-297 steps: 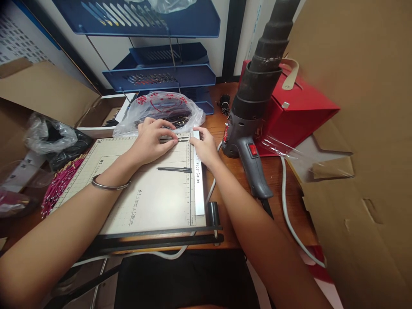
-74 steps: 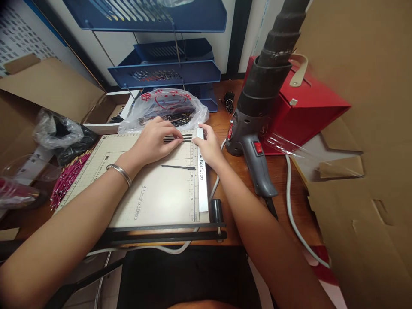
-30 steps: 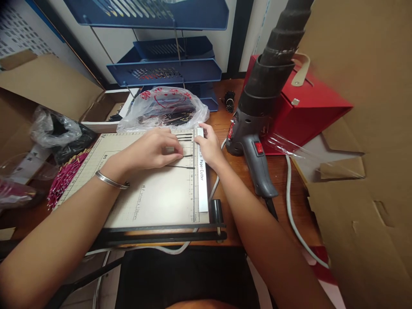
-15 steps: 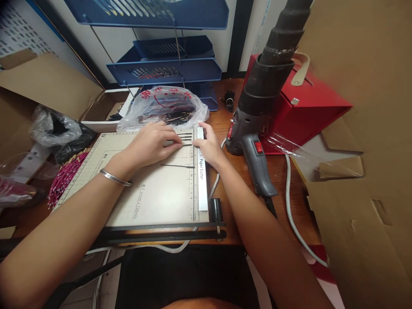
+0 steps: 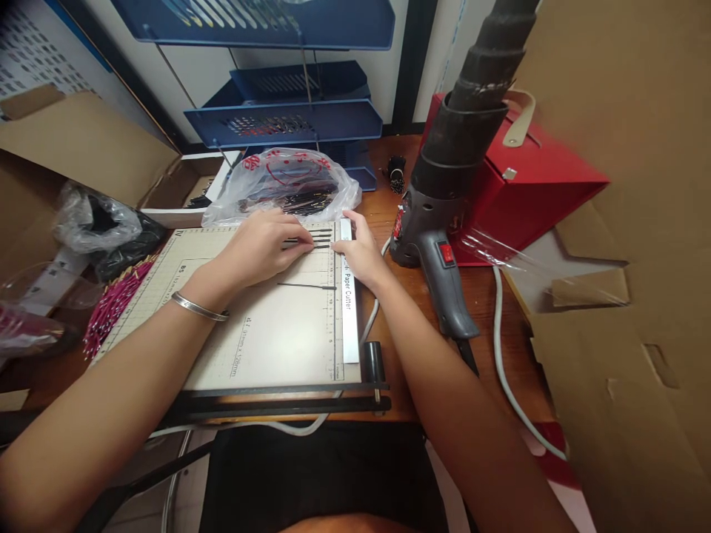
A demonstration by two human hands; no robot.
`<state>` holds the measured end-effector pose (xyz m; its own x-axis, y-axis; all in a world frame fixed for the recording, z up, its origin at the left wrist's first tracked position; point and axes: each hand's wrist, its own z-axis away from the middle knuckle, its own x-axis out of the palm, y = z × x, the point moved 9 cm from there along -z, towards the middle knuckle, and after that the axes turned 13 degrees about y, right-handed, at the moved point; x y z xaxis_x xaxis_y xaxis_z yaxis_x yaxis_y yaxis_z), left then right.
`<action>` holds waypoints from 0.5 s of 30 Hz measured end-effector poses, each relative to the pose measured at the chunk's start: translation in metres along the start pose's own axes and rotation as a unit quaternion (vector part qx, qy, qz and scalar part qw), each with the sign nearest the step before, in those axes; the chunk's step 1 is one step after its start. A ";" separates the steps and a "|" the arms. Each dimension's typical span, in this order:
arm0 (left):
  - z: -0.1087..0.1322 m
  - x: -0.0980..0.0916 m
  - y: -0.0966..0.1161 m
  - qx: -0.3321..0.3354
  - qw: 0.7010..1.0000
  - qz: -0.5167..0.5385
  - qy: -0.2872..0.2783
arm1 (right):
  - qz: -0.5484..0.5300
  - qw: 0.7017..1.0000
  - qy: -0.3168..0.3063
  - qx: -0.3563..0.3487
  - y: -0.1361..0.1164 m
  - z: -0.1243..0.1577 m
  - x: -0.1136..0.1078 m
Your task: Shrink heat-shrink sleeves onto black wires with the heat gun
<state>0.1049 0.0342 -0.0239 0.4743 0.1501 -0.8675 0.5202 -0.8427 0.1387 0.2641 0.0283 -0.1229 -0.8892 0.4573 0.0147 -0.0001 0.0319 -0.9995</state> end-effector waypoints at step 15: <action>0.001 0.003 -0.003 0.001 1.000 0.010 0.016 | -0.001 1.000 0.007 -0.014 0.001 0.000 -0.001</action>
<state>0.1043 0.0372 -0.0273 0.5065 0.1499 -0.8491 0.5092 -0.8467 0.1542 0.2648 0.0278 -0.1243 -0.8831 0.4689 0.0167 0.0114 0.0570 -0.9983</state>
